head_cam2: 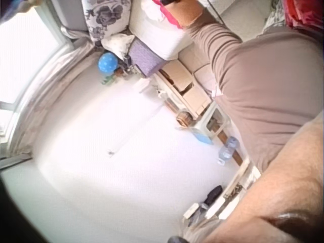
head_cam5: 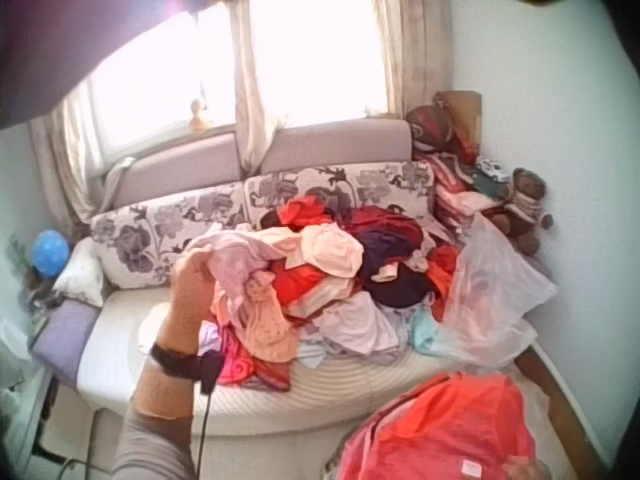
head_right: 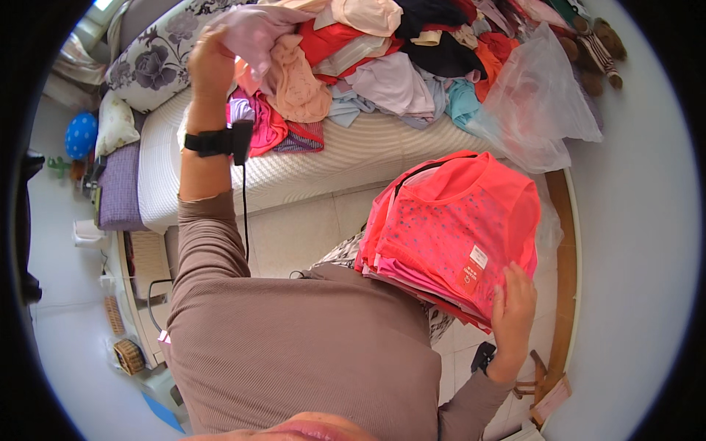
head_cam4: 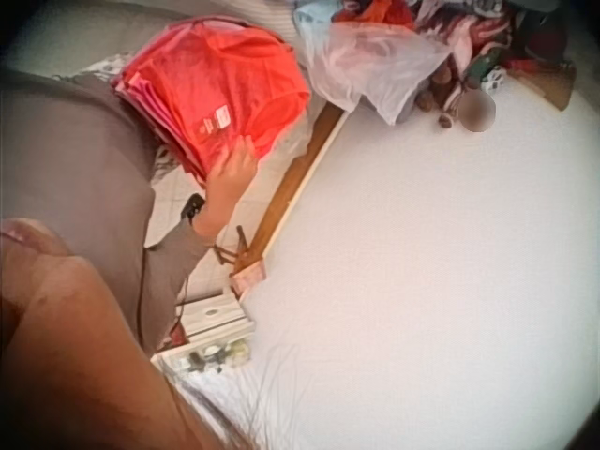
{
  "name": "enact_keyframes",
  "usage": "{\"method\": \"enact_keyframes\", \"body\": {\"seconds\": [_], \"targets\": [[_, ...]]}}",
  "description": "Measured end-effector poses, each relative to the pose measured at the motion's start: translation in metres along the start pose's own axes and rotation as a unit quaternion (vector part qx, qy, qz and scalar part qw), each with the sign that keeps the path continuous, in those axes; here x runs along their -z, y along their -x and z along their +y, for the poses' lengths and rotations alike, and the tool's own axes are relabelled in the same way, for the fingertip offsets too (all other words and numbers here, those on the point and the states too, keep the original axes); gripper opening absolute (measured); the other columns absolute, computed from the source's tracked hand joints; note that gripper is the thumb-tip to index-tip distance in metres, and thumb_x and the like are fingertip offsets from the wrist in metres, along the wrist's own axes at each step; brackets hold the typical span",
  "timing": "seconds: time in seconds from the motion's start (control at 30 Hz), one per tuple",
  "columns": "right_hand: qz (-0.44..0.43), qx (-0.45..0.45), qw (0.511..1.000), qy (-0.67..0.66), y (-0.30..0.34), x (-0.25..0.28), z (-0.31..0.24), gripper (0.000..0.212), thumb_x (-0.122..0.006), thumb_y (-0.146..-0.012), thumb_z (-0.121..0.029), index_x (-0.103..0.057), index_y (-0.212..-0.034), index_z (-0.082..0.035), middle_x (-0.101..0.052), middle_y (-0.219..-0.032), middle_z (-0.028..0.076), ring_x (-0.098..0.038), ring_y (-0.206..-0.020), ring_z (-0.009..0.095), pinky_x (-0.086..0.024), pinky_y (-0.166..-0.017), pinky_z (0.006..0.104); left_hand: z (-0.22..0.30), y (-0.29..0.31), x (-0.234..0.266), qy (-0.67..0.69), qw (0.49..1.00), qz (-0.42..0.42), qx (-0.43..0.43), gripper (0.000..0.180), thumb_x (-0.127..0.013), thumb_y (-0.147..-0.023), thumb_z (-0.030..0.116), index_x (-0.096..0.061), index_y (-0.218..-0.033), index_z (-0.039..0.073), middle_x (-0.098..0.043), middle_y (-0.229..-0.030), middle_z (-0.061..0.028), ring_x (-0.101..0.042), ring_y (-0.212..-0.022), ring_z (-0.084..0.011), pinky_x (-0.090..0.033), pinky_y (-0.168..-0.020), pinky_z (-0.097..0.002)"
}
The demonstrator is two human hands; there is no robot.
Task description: The person folds various garments including pink, red, and black items by hand and stacks them into a neat pile on the bed. The person repeatedly picks up each item, aligns edges, and places it on top of the growing stack.
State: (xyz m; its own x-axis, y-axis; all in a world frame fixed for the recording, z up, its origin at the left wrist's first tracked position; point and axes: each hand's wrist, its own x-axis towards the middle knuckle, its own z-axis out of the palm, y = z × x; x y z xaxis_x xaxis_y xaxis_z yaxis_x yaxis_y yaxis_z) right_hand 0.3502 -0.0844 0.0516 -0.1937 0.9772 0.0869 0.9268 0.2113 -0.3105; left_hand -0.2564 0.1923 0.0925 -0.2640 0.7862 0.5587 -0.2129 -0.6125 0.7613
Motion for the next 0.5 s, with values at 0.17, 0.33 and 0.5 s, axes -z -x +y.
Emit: {"method": "enact_keyframes", "body": {"seconds": [0.17,0.33,0.5], "targets": [[0.059,0.066,0.995,-0.033,-0.029,0.013,-0.027,0.031,-0.065,-0.092,-0.003,-0.065,-0.123,0.002,-0.066,-0.129,0.018,-0.061,-0.118,0.037,-0.046,-0.102,0.0453,0.039,-0.053,-0.006,0.123,0.991,-0.012,0.054,0.032,-0.052,-0.092,0.018,-0.066,-0.11,-0.004,-0.072,-0.109,-0.0172,-0.07,-0.103,-0.0304,-0.057,-0.095,-0.0387],[0.073,0.096,0.991,-0.061,-0.04,0.009,-0.047,0.03,-0.067,-0.089,-0.001,-0.067,-0.119,0.002,-0.067,-0.124,0.018,-0.062,-0.114,0.037,-0.048,-0.099,0.0451,0.075,-0.063,-0.033,0.109,0.987,-0.1,0.063,0.026,-0.052,-0.093,0.022,-0.065,-0.103,0.002,-0.069,-0.1,-0.0133,-0.066,-0.093,-0.0275,-0.054,-0.087,-0.0379],[0.086,0.145,0.981,-0.095,-0.059,0.014,-0.061,0.033,-0.068,-0.088,0.001,-0.066,-0.12,0.002,-0.066,-0.126,0.019,-0.062,-0.114,0.038,-0.048,-0.099,0.0451,0.106,-0.04,-0.104,0.141,0.948,-0.28,0.052,0.022,-0.051,-0.093,0.025,-0.061,-0.097,0.005,-0.064,-0.095,-0.0124,-0.06,-0.086,-0.0258,-0.049,-0.08,-0.0374]]}}
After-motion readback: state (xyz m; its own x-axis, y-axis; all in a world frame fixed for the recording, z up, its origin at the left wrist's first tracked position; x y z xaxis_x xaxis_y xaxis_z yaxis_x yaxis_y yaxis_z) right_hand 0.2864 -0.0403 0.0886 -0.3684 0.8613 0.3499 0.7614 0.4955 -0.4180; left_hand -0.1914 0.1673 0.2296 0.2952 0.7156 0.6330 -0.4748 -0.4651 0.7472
